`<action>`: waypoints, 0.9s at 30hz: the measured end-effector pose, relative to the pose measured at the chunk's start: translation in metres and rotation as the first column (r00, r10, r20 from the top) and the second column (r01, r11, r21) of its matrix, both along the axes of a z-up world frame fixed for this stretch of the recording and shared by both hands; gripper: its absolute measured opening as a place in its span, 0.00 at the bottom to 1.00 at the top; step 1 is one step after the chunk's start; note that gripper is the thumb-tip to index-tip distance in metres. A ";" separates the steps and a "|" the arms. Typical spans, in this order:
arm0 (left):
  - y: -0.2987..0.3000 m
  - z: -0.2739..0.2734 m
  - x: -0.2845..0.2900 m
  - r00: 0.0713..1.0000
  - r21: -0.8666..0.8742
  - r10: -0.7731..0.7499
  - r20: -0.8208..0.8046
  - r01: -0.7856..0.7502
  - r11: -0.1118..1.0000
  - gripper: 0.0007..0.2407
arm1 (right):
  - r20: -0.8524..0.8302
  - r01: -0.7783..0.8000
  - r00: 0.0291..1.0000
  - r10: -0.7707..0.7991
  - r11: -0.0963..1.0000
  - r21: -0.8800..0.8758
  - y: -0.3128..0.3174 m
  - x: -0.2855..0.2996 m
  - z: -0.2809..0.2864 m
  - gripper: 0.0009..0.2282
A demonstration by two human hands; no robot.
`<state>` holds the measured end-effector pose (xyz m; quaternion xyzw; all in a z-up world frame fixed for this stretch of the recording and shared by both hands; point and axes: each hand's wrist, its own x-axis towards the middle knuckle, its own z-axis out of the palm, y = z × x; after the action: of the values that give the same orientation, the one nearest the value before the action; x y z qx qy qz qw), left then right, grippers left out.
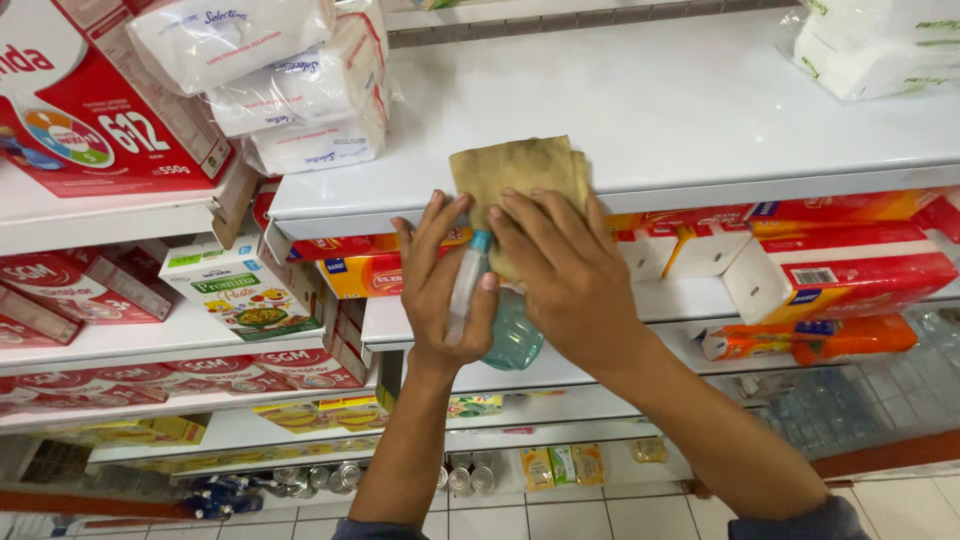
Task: The person cleans retail shelves by spraying a liquid from a bottle onto the surface and wiping it down with a cloth.
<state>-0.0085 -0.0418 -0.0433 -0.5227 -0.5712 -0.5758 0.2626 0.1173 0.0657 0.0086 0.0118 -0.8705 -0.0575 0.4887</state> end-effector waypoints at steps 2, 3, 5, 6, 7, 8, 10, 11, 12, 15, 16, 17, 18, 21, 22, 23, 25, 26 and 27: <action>0.001 0.001 0.002 1.000 -0.001 0.020 -0.020 -0.020 1.000 0.09 | 0.003 -0.016 1.000 0.015 0.999 0.048 0.011 0.003 -0.003 0.21; 0.002 0.002 0.004 0.999 -0.005 0.026 -0.029 -0.026 1.000 0.10 | 0.007 -0.020 1.000 0.019 0.998 0.068 0.019 0.006 -0.009 0.22; 0.008 0.004 0.009 0.994 -0.043 0.020 -0.107 -0.025 0.999 0.10 | -0.062 0.036 0.997 -0.037 0.999 -0.014 0.050 0.021 -0.023 0.22; 0.012 0.005 0.012 0.989 -0.060 0.016 -0.147 -0.025 0.998 0.10 | -0.096 0.062 0.993 -0.067 0.997 -0.055 0.069 0.034 -0.030 0.24; 0.017 0.006 0.015 0.983 -0.069 0.021 -0.180 -0.034 0.997 0.09 | -0.176 0.110 0.977 -0.122 0.991 -0.077 0.089 0.048 -0.035 0.23; 0.022 0.007 0.018 0.977 -0.077 0.026 -0.213 -0.043 0.996 0.09 | -0.253 0.157 0.951 -0.177 0.983 -0.100 0.111 0.062 -0.037 0.22; 0.028 0.007 0.023 0.969 -0.097 0.022 -0.247 -0.047 0.994 0.08 | -0.327 0.264 0.891 -0.314 0.946 -0.189 0.143 0.092 -0.038 0.18; 0.031 0.007 0.024 0.967 -0.106 0.014 -0.255 -0.043 0.993 0.08 | -0.346 0.272 0.877 -0.333 0.938 -0.215 0.150 0.097 -0.040 0.17; 0.035 0.007 0.025 0.965 -0.114 0.007 -0.263 -0.038 0.993 0.08 | -0.364 0.279 0.862 -0.352 0.930 -0.240 0.153 0.101 -0.041 0.15; 0.041 0.007 0.025 0.965 -0.117 0.020 -0.260 -0.052 0.992 0.09 | -0.324 0.307 0.860 -0.393 0.908 -0.286 0.133 0.089 -0.043 0.17; 0.043 0.007 0.025 0.965 -0.106 0.013 -0.263 -0.043 0.993 0.09 | -0.297 0.320 0.865 -0.404 0.901 -0.293 0.118 0.077 -0.044 0.18; 0.044 0.006 0.024 0.964 -0.093 0.009 -0.267 -0.035 0.995 0.08 | -0.261 0.246 0.911 -0.318 0.930 -0.274 0.101 0.066 -0.046 0.20; 0.045 0.006 0.022 0.963 -0.080 0.005 -0.270 -0.028 0.996 0.08 | -0.222 0.169 0.948 -0.229 0.951 -0.259 0.082 0.056 -0.048 0.23; 0.044 0.001 0.014 0.963 -0.096 -0.020 -0.268 -0.006 0.995 0.10 | -0.091 0.103 0.989 -0.121 0.978 -0.183 0.059 0.038 -0.050 0.24; 0.045 -0.001 0.013 0.964 -0.105 -0.034 -0.263 0.006 0.994 0.11 | -0.068 0.107 0.991 -0.116 0.987 -0.122 0.066 0.035 -0.051 0.24; 0.044 -0.003 0.011 0.965 -0.117 -0.044 -0.258 0.014 0.993 0.11 | -0.045 0.104 0.993 -0.107 0.992 -0.065 0.073 0.032 -0.054 0.24; 0.041 -0.006 0.007 0.965 -0.135 -0.067 -0.252 0.034 0.990 0.11 | -0.096 0.151 0.983 -0.159 0.985 -0.084 0.093 0.040 -0.063 0.24; 0.040 -0.008 0.004 0.965 -0.141 -0.080 -0.250 0.045 0.989 0.10 | -0.122 0.174 0.975 -0.184 0.980 -0.092 0.103 0.044 -0.067 0.24; 0.035 -0.011 0.002 0.967 -0.155 -0.085 -0.241 0.048 0.987 0.10 | -0.163 0.199 0.962 -0.217 0.973 -0.120 0.108 0.046 -0.073 0.24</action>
<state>-0.0064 -0.0064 -0.0547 -0.6272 -0.5574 -0.4708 0.2725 0.1631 0.1735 -0.0644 -0.1100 -0.8225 -0.0649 0.5542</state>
